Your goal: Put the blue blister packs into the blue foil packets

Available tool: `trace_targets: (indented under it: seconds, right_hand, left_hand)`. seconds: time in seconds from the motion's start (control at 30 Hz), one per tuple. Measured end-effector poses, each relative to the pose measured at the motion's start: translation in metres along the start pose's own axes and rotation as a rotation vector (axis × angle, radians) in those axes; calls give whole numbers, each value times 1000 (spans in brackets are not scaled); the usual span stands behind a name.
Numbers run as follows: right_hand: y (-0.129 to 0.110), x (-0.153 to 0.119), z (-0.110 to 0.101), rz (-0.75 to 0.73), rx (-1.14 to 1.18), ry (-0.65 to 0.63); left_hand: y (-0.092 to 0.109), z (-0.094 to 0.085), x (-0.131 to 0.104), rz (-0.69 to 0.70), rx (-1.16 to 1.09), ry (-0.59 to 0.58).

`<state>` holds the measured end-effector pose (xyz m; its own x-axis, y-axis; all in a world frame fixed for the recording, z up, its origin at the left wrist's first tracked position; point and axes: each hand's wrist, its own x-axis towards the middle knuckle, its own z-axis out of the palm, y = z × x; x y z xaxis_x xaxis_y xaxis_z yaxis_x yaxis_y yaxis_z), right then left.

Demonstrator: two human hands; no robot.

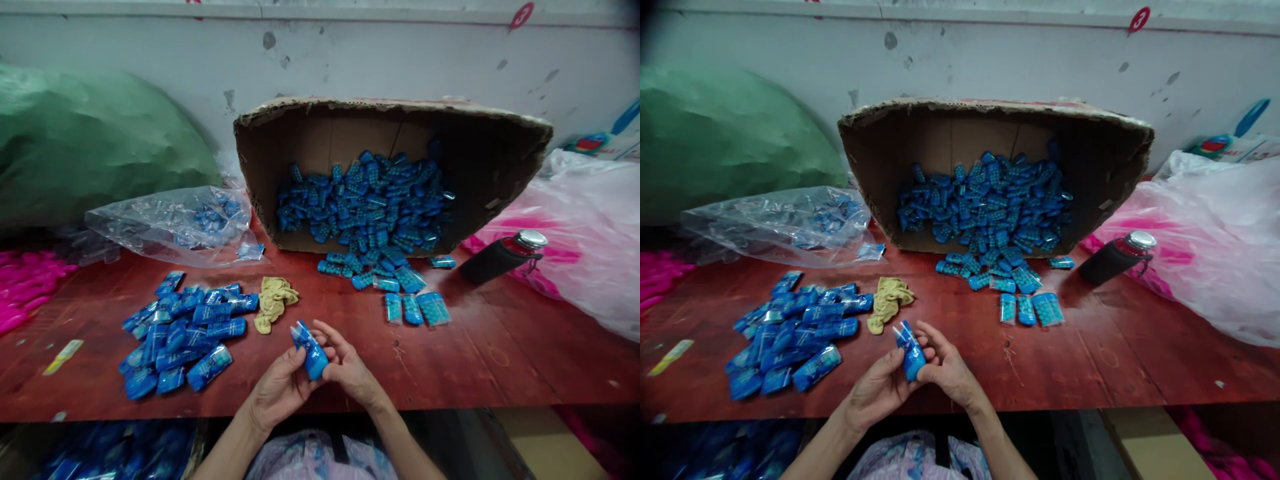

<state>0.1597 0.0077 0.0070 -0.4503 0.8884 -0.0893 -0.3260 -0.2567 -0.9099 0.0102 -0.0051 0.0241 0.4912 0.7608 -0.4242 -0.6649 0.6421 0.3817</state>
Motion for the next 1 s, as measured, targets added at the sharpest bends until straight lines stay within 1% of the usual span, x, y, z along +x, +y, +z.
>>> trace_targets:
  seconds: [0.13, 0.23, 0.3, 0.4, 0.5, 0.57, 0.63, 0.7, 0.73, 0.77, 0.83, 0.87, 0.9, 0.93, 0.97, 1.0]
  right_hand:
    - [0, 1, -1, 25, 9, -6]
    - [-2, 2, -2, 18, 7, -8]
    - [-2, 3, -2, -17, -8, -5]
    - [0, 2, -1, -69, -66, 11]
    - [4, 2, 1, -119, -146, 81]
    - [6, 3, 3, -143, -182, 131]
    - [8, 4, 3, -152, -195, 141]
    - [9, 5, 3, -155, -176, 108]
    - [10, 5, 2, -153, -166, 95]
    - [11, 5, 1, -146, -163, 92]
    - [12, 6, -3, -128, -198, 133]
    - [12, 7, -4, -118, -237, 165]
    - [11, 9, -5, -113, -284, 197]
    - [10, 12, -5, -116, -340, 220]
    - [7, 17, -4, -121, -412, 235]
    - [4, 23, -3, -127, -502, 238]
  left_hand:
    - [-1, 0, -1, -8, -32, -30]
    - [-4, 1, 0, 14, -44, -31]
    - [-8, 2, 1, 45, -47, 2]
    - [-15, 6, 2, 104, -51, 94]
    - [-22, 12, 4, 153, -64, 166]
    - [-24, 17, 5, 161, -68, 186]
    - [-22, 21, 5, 162, -42, 191]
    - [-12, 22, 2, 194, 57, 233]
    - [-2, 21, -1, 241, 140, 297]
    - [11, 19, -6, 304, 244, 386]
    - [44, 11, -18, 491, 495, 639]
    - [61, 5, -26, 578, 635, 745]
    - [78, 0, -34, 689, 771, 849]
    - [93, -6, -40, 837, 900, 993]
    - [104, -11, -46, 945, 1047, 1155]
    - [111, -15, -49, 1023, 1164, 1233]
